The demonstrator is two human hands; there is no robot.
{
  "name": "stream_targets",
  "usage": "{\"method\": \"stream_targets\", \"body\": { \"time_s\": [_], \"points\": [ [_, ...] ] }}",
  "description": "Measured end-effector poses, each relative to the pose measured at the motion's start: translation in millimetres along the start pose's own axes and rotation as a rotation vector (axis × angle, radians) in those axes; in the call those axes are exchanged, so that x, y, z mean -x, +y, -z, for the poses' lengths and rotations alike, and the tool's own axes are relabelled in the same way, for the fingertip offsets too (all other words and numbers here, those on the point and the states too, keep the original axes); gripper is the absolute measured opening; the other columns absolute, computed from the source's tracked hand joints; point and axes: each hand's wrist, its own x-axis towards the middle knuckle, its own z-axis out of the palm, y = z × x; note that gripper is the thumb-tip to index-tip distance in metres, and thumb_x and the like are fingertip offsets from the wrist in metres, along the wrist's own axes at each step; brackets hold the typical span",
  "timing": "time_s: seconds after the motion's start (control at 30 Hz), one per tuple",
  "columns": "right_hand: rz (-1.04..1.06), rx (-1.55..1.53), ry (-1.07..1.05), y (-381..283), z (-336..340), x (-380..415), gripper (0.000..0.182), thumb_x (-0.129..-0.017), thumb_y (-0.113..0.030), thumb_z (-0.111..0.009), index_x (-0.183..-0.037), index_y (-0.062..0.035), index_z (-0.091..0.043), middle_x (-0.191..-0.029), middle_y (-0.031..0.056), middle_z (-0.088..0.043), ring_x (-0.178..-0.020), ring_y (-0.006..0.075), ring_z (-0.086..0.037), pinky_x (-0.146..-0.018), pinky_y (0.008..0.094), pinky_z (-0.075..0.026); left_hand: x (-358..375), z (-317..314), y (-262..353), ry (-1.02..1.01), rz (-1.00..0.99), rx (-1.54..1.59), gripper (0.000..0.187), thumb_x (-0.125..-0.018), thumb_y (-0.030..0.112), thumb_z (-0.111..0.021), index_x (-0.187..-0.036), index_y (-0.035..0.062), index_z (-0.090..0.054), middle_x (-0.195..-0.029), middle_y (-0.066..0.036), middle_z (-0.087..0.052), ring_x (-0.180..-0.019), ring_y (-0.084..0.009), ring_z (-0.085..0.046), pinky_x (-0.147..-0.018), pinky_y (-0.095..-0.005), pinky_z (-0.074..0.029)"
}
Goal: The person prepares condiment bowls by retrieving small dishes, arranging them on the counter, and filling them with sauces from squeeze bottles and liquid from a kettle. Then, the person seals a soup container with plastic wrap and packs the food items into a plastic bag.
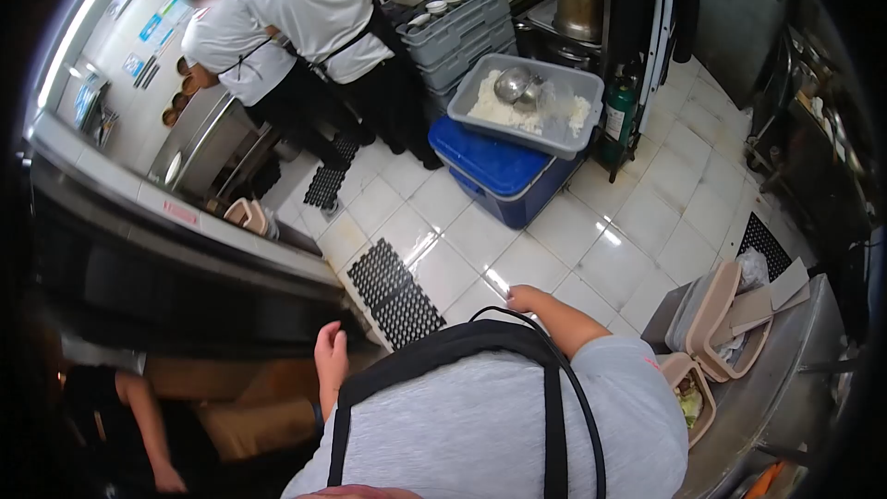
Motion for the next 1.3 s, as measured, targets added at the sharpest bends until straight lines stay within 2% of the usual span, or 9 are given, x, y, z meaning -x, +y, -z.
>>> {"method": "stream_targets", "body": {
  "time_s": [0.13,0.2,0.27,0.47,0.67,0.83,1.0,1.17,1.3],
  "points": [
    [-0.04,0.44,0.124,133.8,42.1,-25.2,0.027,-0.069,-0.027,-0.055,-0.085,-0.0061,-0.06,-0.086,0.0141,-0.058,-0.077,0.0251,-0.056,-0.068,0.0357,-0.045,-161.1,-79.3,49.2,-0.431,-0.214,0.054,0.026,-0.076,0.011,-0.053,-0.1,0.0003,-0.052,-0.08,-0.008,-0.055,-0.072,-0.0144,-0.052,-0.068,-0.0252,-0.042],
    [-0.729,-0.727,0.423,105.2,110.6,14.6,0.023,-0.073,-0.026,-0.052,-0.091,-0.012,-0.056,-0.076,0.0053,-0.053,-0.061,0.0149,-0.052,-0.049,0.0313,-0.041,-225.5,-123.5,91.4,-0.592,-0.333,0.057,0.027,-0.077,0.013,-0.053,-0.101,0.0008,-0.051,-0.081,-0.007,-0.054,-0.074,-0.0156,-0.053,-0.069,-0.0266,-0.043],
    [-0.825,-1.087,0.647,115.8,150.1,21.2,0.032,-0.075,-0.031,-0.053,-0.104,-0.0158,-0.049,-0.076,0.0028,-0.052,-0.059,0.0157,-0.051,-0.049,0.03,-0.04,-288.1,-169.4,114.2,-0.765,-0.408,0.098,0.032,-0.078,0.015,-0.052,-0.107,0.0026,-0.048,-0.083,-0.007,-0.054,-0.075,-0.0152,-0.053,-0.068,-0.0261,-0.042],
    [-0.661,-1.667,0.828,156.2,280.5,-76.4,0.049,-0.076,-0.048,-0.052,-0.114,-0.0187,-0.039,-0.092,0.0066,-0.051,-0.072,0.0185,-0.053,-0.056,0.0321,-0.044,-467.3,-277.0,162.5,-1.086,0.475,0.69,0.039,-0.085,0.042,-0.041,-0.109,0.0127,-0.041,-0.092,-0.012,-0.054,-0.076,-0.0228,-0.056,-0.062,-0.0319,-0.046],
    [-0.117,-1.624,0.739,33.1,526.6,-226.8,0.078,-0.074,-0.059,-0.047,-0.131,-0.0131,-0.021,-0.121,0.0192,-0.039,-0.1,0.0293,-0.049,-0.081,0.0369,-0.04,-667.0,-345.9,223.9,-0.94,0.566,0.757,0.033,-0.082,0.044,-0.045,-0.096,0.0145,-0.04,-0.084,-0.012,-0.053,-0.07,-0.0268,-0.057,-0.054,-0.0346,-0.047],
    [0.043,-1.42,0.726,-52.5,676.1,-350.6,0.078,-0.075,-0.064,-0.037,-0.13,-0.0103,-0.023,-0.117,0.0198,-0.041,-0.094,0.0292,-0.051,-0.076,0.0354,-0.042,-832.9,-442.9,294.5,-0.764,0.179,0.466,0.047,-0.078,0.046,-0.049,-0.11,0.0135,-0.035,-0.086,-0.008,-0.044,-0.074,-0.0247,-0.052,-0.055,-0.0363,-0.045],
    [0.014,-1.323,0.916,-75.2,767.5,-477.4,0.07,-0.074,-0.055,-0.05,-0.124,-0.0103,-0.029,-0.112,0.0167,-0.041,-0.085,0.0244,-0.054,-0.067,0.0323,-0.046,-960.5,-590.2,286.7,-0.425,-0.381,-0.334,0.078,-0.066,0.052,-0.059,-0.112,-0.0084,-0.04,-0.098,-0.02,-0.054,-0.083,-0.0238,-0.057,-0.062,-0.0335,-0.047],
    [-0.516,-1.268,1.151,-39.4,815.2,-598.8,0.066,-0.069,-0.039,-0.061,-0.118,-0.0037,-0.033,-0.102,0.0163,-0.05,-0.078,0.0274,-0.055,-0.057,0.0375,-0.05,-979.7,-604.4,288.6,-0.96,-0.255,-0.342,0.069,-0.062,0.034,-0.07,-0.108,-0.0104,-0.045,-0.087,-0.019,-0.058,-0.064,-0.0197,-0.06,-0.045,-0.031,-0.047],
    [-0.301,-1.506,1.089,5.4,808.0,-644.8,0.047,-0.077,-0.015,-0.052,-0.119,-0.0057,-0.031,-0.103,0.0138,-0.051,-0.081,0.0326,-0.057,-0.06,0.0491,-0.049,-983.0,-590.8,278.3,-1.143,0.059,0.009,0.056,-0.072,0.021,-0.062,-0.118,0.0005,-0.038,-0.097,-0.009,-0.055,-0.074,-0.0186,-0.059,-0.048,-0.0302,-0.049]
  ]
}}
